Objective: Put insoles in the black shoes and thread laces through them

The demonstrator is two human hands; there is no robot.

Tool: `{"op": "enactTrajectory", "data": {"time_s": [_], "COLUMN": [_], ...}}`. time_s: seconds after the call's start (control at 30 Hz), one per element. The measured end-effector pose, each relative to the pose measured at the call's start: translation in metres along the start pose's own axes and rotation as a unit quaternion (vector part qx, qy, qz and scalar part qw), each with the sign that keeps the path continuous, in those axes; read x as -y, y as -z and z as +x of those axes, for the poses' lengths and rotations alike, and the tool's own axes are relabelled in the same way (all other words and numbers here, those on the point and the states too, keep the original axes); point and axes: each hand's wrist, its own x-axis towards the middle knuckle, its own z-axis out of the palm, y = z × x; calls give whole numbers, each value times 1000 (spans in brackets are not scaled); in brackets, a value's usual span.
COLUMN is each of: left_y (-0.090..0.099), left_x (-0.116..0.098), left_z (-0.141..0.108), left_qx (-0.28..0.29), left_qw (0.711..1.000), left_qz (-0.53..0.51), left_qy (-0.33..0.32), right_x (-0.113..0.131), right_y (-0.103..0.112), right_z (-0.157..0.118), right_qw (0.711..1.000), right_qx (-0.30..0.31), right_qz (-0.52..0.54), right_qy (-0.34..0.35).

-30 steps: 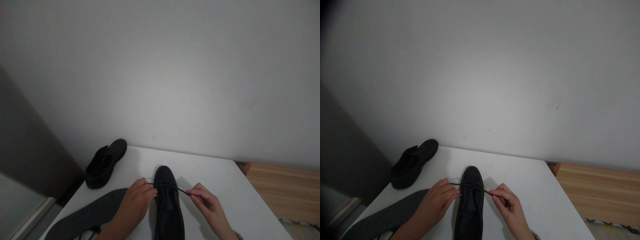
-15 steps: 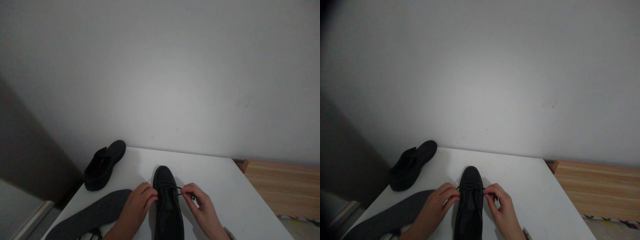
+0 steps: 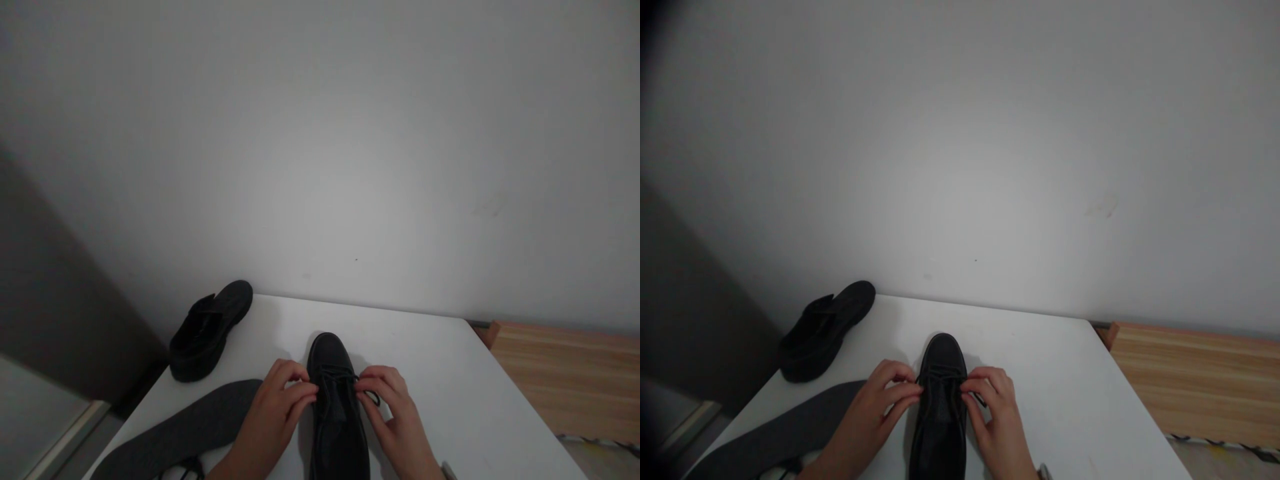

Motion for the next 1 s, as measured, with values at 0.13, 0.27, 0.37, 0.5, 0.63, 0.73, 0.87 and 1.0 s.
{"op": "enactTrajectory", "data": {"time_s": [0.13,0.27,0.37,0.5,0.63,0.73,0.87,1.0], "left_y": [-5,-16,-21,-24,-25,-22,-15,-13], "left_x": [-6,-11,-16,-22,-23,-20,-13,-5], "left_z": [-11,-20,-19,-14,-14,-15,-18,-19], "left_qx": [-24,-76,-76,-76,-86,-64,-28,-4], "left_qw": [999,997,996,992,987,978,957,951], "left_qz": [11,9,8,-10,-45,-110,-197,-220], "left_qy": [19,17,46,101,127,164,212,216], "right_x": [3,13,20,24,22,16,12,18], "right_y": [2,-1,-6,-12,-14,-14,-12,-14], "right_z": [-10,-16,-14,-11,-15,-21,-24,-21], "right_qw": [1000,999,999,999,1000,998,994,982], "right_qx": [-12,5,-11,-10,-14,-35,-31,-72], "right_qz": [-18,-22,-41,-39,-15,5,35,84], "right_qy": [12,29,28,10,-11,-47,-100,-153]}}
